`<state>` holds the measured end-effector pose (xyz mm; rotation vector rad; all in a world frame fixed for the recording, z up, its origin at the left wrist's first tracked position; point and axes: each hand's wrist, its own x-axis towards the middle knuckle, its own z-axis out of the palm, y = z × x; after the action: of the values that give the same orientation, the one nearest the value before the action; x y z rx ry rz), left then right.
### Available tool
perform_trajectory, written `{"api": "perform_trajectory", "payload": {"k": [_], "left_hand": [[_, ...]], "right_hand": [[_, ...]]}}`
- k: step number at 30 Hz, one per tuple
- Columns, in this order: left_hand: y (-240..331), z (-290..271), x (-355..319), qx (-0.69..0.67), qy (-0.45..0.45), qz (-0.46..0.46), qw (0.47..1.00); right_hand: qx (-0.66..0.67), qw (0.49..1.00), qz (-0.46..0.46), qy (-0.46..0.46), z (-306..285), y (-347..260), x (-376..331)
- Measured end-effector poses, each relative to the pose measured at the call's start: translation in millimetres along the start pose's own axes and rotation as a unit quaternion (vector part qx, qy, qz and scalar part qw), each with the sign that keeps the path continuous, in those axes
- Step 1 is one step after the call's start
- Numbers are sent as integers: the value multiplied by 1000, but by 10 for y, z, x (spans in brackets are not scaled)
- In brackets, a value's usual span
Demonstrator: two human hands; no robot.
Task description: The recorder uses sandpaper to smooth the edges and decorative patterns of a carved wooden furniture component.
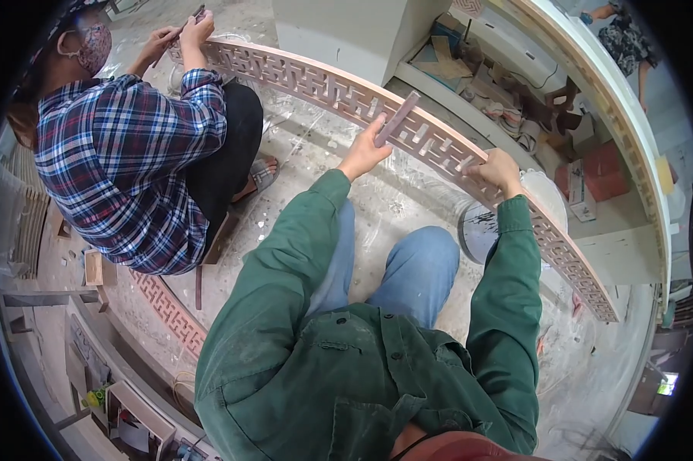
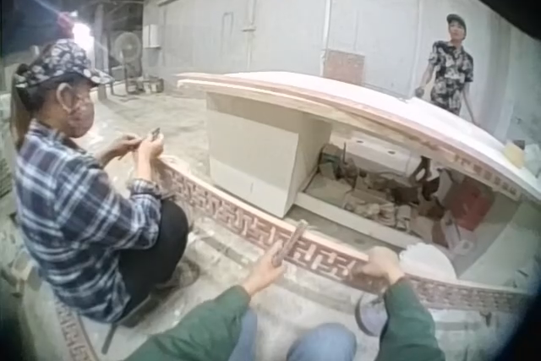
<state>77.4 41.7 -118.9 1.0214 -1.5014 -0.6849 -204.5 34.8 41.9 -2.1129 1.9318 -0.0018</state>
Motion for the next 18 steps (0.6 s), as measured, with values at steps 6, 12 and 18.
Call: {"api": "perform_trajectory", "payload": {"k": [6, 12, 18], "left_hand": [[138, -12, -22, -31, -70, -110, 991], [186, -100, -91, 2, -36, -59, 998], [349, -521, -495, -53, 10, -177, 983]], "right_hand": [[7, 999, 19, -26, -18, 133, 33], [3, 1000, 3, -11, 34, 92, 47], [12, 1000, 4, -1, -4, 83, 32]]}}
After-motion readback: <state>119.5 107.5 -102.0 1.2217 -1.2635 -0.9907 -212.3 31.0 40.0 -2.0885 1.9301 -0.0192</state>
